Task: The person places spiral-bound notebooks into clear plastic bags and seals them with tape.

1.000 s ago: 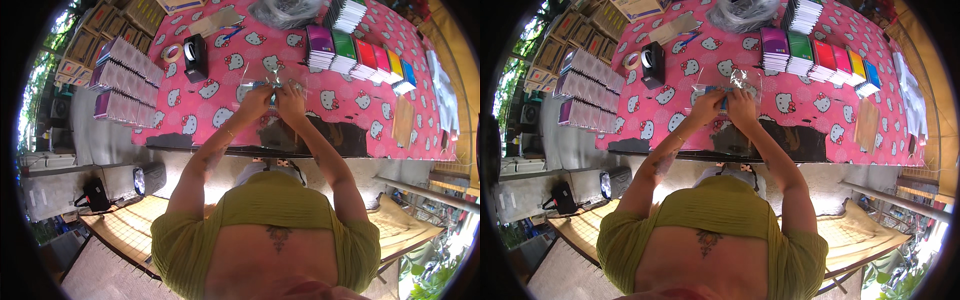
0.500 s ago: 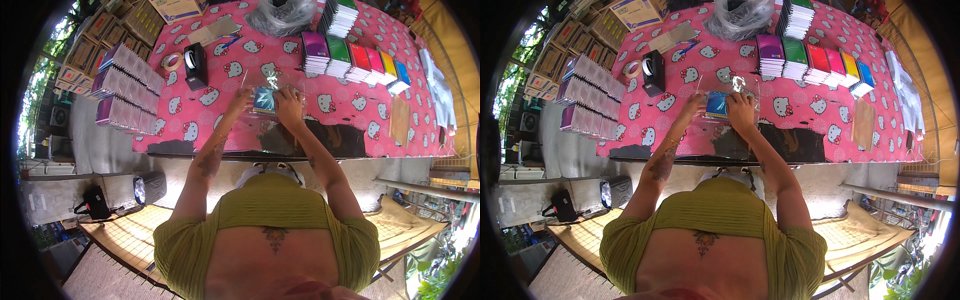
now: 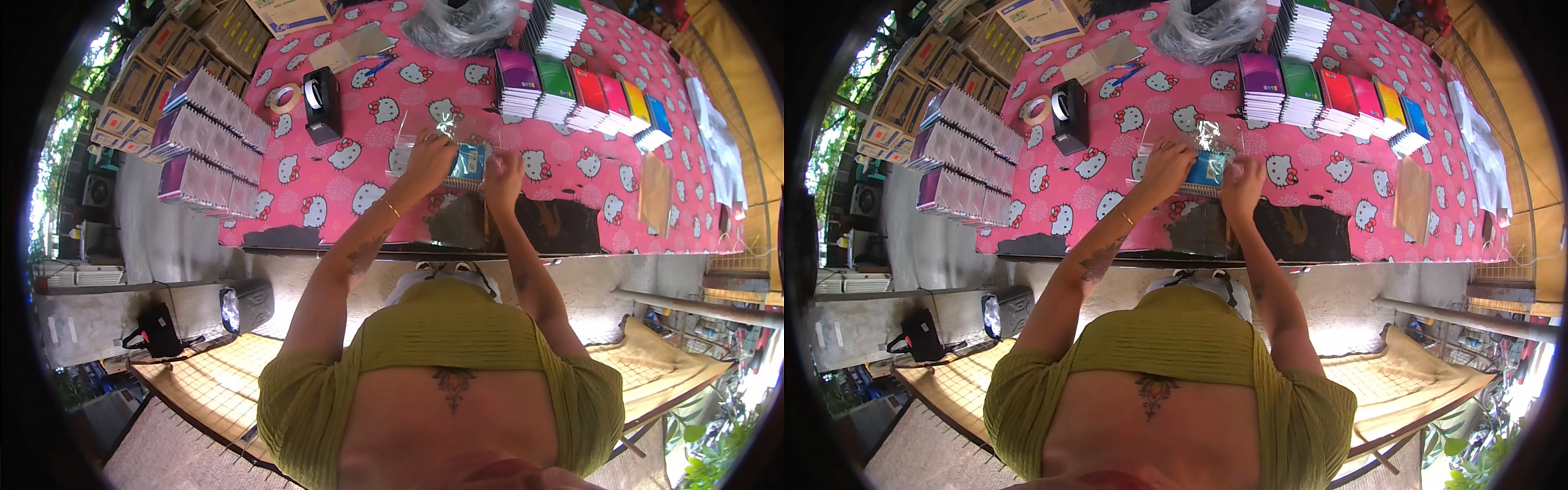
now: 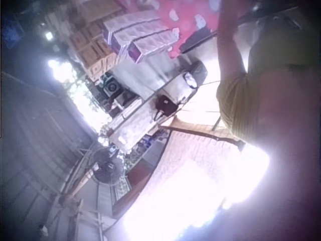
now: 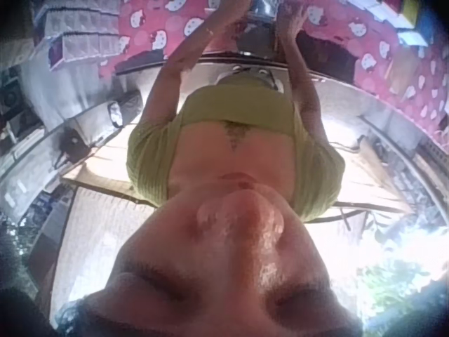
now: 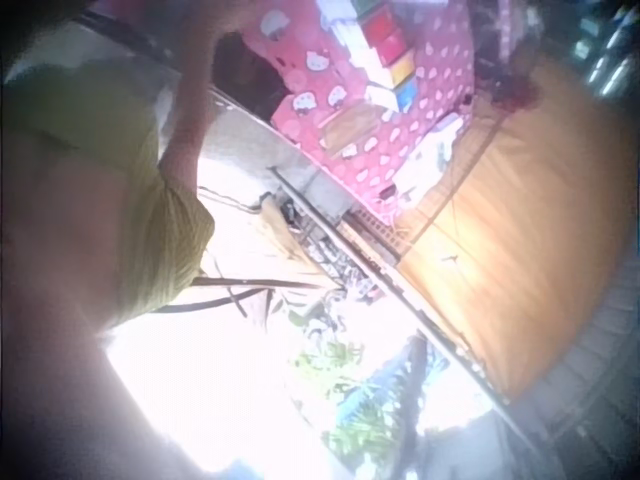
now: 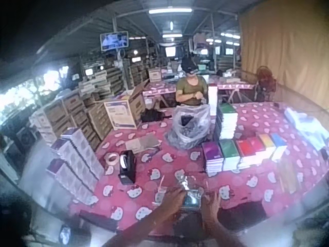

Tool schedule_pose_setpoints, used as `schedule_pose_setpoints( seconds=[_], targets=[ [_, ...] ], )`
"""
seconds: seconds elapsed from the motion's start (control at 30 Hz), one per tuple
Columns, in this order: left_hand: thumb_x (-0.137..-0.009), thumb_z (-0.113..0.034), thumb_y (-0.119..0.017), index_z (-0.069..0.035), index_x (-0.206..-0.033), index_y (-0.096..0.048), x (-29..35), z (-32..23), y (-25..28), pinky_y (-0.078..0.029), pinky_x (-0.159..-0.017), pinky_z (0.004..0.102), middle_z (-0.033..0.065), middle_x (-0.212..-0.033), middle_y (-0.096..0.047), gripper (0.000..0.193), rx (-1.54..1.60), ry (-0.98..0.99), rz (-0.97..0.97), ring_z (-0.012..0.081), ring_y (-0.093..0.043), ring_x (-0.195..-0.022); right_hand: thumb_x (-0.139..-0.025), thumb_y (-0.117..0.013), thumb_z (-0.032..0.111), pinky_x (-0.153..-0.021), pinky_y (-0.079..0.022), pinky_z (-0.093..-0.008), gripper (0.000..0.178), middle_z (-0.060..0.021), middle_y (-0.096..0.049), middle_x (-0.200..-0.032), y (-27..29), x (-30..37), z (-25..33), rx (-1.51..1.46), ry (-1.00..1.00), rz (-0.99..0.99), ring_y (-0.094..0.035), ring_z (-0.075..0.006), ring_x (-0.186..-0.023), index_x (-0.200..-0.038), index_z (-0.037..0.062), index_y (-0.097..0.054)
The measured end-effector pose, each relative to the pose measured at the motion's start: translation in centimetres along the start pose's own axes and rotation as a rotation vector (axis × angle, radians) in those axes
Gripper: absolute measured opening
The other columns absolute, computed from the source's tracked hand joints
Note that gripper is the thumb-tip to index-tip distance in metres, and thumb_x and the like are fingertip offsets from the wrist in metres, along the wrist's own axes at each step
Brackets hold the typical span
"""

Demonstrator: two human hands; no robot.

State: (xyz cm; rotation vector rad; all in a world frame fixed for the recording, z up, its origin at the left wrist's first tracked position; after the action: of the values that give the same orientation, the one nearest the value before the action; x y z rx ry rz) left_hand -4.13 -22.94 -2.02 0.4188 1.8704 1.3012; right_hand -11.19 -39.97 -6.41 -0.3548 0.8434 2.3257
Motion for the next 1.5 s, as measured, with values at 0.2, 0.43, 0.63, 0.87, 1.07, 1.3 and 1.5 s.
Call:
schedule_pose_setpoints(
  seconds=[0.2, 0.43, 0.63, 0.87, 1.07, 1.3, 1.5],
  targets=[
    [-0.080, -0.008, -0.062, -0.010, -0.090, -0.070, 0.8, 0.1, -1.0, -0.040, -0.101, 0.0458, 0.0053, -0.092, -0.065, 0.013, -0.003, -0.007, -0.129, 0.0250, -0.062, -0.094, -0.092, -0.070, 0.035, -0.084, -0.049, -0.0344, 0.057, -0.0151, -0.063, -0.119, 0.7, 1.4, -1.3, -0.663, -0.631, 0.455, -0.061, -0.0205, -0.101, -0.129, -0.0032, -0.049],
    [-0.081, -0.010, -0.065, -0.010, -0.090, -0.069, 0.5, -0.3, -0.6, -0.042, -0.098, 0.0461, 0.0044, -0.094, -0.065, 0.011, 0.002, -0.017, -0.161, 0.0250, -0.062, -0.094, -0.088, -0.075, 0.031, -0.090, -0.046, -0.0361, 0.064, -0.0169, -0.056, -0.132, 0.6, 1.1, -2.2, -0.756, -0.583, 0.421, -0.057, -0.0234, -0.114, -0.135, -0.0025, -0.046],
    [-0.082, -0.009, -0.064, -0.007, -0.090, -0.068, 0.7, 0.4, -0.4, -0.046, -0.093, 0.0438, 0.0078, -0.094, -0.065, 0.010, 0.043, 0.037, -0.060, 0.0278, -0.062, -0.094, -0.084, -0.069, 0.024, -0.109, -0.035, -0.0507, 0.061, -0.0228, -0.048, -0.138, 2.2, 3.5, 5.6, 0.167, 0.286, 0.436, -0.044, -0.0404, -0.130, -0.136, 0.0016, -0.049],
    [-0.084, -0.009, -0.062, -0.002, -0.088, -0.066, 0.5, 0.1, 0.2, -0.052, -0.080, 0.0414, 0.0112, -0.092, -0.068, 0.009, 0.140, -0.027, 0.075, 0.0322, -0.065, -0.088, -0.087, -0.067, 0.036, -0.112, -0.027, -0.0612, 0.066, -0.0217, -0.043, -0.146, -1.7, 5.6, 7.0, 0.466, 0.482, 0.510, -0.035, -0.0398, -0.141, -0.139, 0.0009, -0.048],
    [-0.086, -0.010, -0.060, 0.001, -0.096, -0.067, 0.6, 0.1, 1.1, -0.056, -0.073, 0.0438, 0.0176, -0.098, -0.069, 0.016, 0.496, 0.255, 0.096, 0.0344, -0.070, -0.086, -0.085, -0.069, 0.028, -0.110, -0.030, -0.0588, 0.063, -0.0175, -0.046, -0.144, -1.4, 3.3, 4.2, 0.108, 0.258, 0.559, -0.040, -0.0375, -0.137, -0.138, 0.0026, -0.048],
    [-0.091, -0.012, -0.058, 0.001, -0.108, -0.066, 2.4, -1.4, 0.1, -0.056, -0.081, 0.0430, 0.0160, -0.120, -0.066, 0.023, 0.256, 0.180, 0.019, 0.0317, -0.066, -0.103, -0.079, -0.072, 0.019, -0.103, -0.038, -0.0449, 0.051, -0.0106, -0.059, -0.123, 1.6, 0.3, 6.9, 0.426, 0.782, 0.374, -0.057, -0.0310, -0.115, -0.126, 0.0030, -0.057],
    [-0.094, -0.024, -0.057, 0.001, -0.131, -0.056, 5.9, -1.9, 2.2, -0.043, -0.106, 0.0445, 0.0198, -0.132, -0.059, 0.044, -0.135, 0.130, -0.070, 0.0381, -0.054, -0.126, -0.079, -0.072, 0.027, -0.094, -0.042, -0.0394, 0.047, -0.0056, -0.062, -0.117, 0.6, -0.1, 3.3, 0.469, 0.769, 0.482, -0.061, -0.0224, -0.106, -0.119, 0.0047, -0.063]
  ],
)
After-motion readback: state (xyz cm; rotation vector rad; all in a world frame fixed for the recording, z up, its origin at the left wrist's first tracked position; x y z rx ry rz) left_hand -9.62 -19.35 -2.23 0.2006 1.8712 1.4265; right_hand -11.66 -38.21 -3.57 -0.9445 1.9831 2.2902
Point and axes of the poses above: each hand's wrist, its own x-axis away from the middle knuckle, its own y-axis out of the back of the hand, z = x × y, the point moved 2 cm from there along -x, towards the middle knuckle
